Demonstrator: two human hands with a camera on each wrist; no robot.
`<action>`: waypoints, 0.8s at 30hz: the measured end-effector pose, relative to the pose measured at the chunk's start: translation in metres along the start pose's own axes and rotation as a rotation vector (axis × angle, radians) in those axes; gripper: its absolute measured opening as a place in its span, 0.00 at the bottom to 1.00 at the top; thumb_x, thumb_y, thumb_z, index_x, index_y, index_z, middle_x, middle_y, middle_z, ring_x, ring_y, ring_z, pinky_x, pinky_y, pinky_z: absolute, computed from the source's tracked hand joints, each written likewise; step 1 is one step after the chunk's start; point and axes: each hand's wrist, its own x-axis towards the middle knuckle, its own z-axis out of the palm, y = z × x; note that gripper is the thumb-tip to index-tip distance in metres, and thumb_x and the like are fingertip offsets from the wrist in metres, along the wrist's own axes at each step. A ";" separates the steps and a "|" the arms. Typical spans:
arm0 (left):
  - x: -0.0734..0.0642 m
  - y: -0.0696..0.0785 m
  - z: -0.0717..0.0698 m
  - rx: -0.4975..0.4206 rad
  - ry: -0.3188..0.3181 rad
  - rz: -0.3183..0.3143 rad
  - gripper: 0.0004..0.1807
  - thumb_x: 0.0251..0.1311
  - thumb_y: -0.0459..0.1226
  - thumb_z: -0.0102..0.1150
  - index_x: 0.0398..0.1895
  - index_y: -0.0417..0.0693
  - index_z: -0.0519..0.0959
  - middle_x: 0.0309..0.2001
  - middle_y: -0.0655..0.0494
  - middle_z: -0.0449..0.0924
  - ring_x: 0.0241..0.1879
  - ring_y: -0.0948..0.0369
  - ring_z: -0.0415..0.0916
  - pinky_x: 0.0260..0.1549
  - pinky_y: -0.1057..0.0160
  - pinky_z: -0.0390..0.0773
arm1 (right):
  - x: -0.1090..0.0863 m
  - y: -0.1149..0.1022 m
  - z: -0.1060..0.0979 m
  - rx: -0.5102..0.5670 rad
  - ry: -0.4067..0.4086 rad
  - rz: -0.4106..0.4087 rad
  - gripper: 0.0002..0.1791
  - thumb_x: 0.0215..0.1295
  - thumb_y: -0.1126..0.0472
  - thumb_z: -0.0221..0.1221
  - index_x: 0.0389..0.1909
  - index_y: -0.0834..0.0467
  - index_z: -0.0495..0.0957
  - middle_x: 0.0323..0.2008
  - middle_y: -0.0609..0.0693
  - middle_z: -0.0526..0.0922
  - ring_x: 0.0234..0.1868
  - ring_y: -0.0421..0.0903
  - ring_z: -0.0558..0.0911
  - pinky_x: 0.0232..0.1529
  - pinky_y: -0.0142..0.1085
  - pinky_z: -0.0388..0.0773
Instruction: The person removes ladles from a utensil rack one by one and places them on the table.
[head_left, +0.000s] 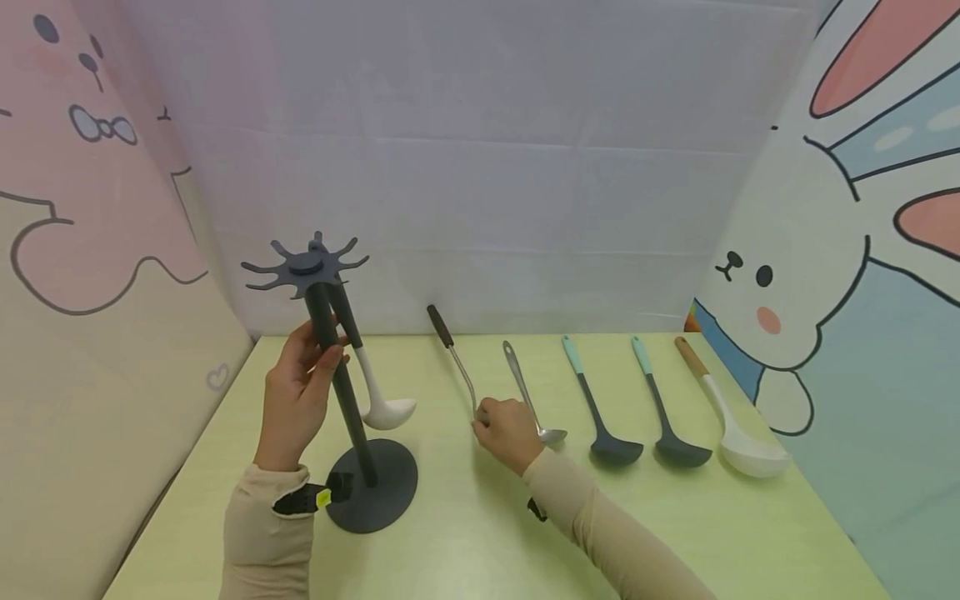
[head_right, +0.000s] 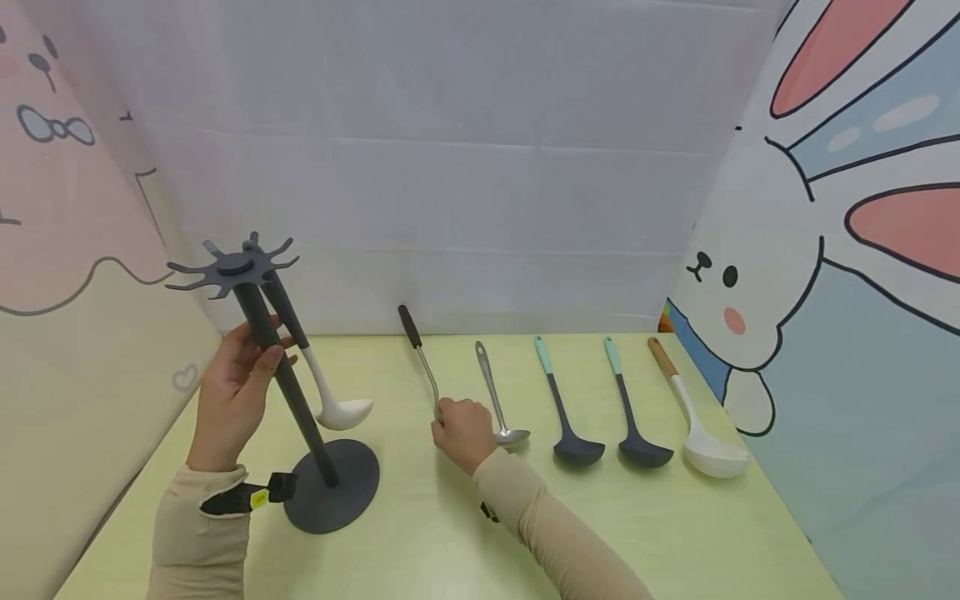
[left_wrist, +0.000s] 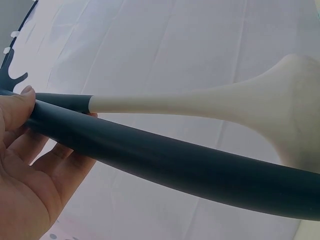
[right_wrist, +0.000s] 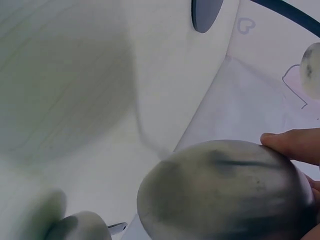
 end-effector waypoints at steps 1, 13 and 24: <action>0.000 0.000 0.000 -0.001 0.000 -0.001 0.21 0.68 0.24 0.53 0.64 0.30 0.69 0.55 0.35 0.79 0.47 0.77 0.78 0.44 0.77 0.76 | 0.000 0.000 0.000 0.001 -0.006 0.014 0.09 0.52 0.71 0.68 0.21 0.61 0.77 0.16 0.49 0.80 0.13 0.36 0.72 0.16 0.26 0.69; 0.000 0.000 0.000 -0.001 0.002 0.001 0.22 0.68 0.23 0.53 0.64 0.30 0.69 0.54 0.35 0.79 0.47 0.76 0.78 0.45 0.77 0.76 | 0.000 -0.006 0.007 -0.085 -0.087 0.112 0.16 0.53 0.70 0.66 0.16 0.56 0.68 0.11 0.44 0.67 0.14 0.37 0.58 0.13 0.30 0.55; 0.000 0.000 0.000 0.008 0.005 -0.001 0.21 0.68 0.24 0.53 0.63 0.30 0.69 0.55 0.34 0.79 0.47 0.78 0.77 0.45 0.78 0.76 | -0.004 -0.007 0.019 -0.233 -0.087 0.080 0.21 0.49 0.71 0.66 0.13 0.55 0.62 0.11 0.43 0.58 0.15 0.39 0.53 0.12 0.31 0.50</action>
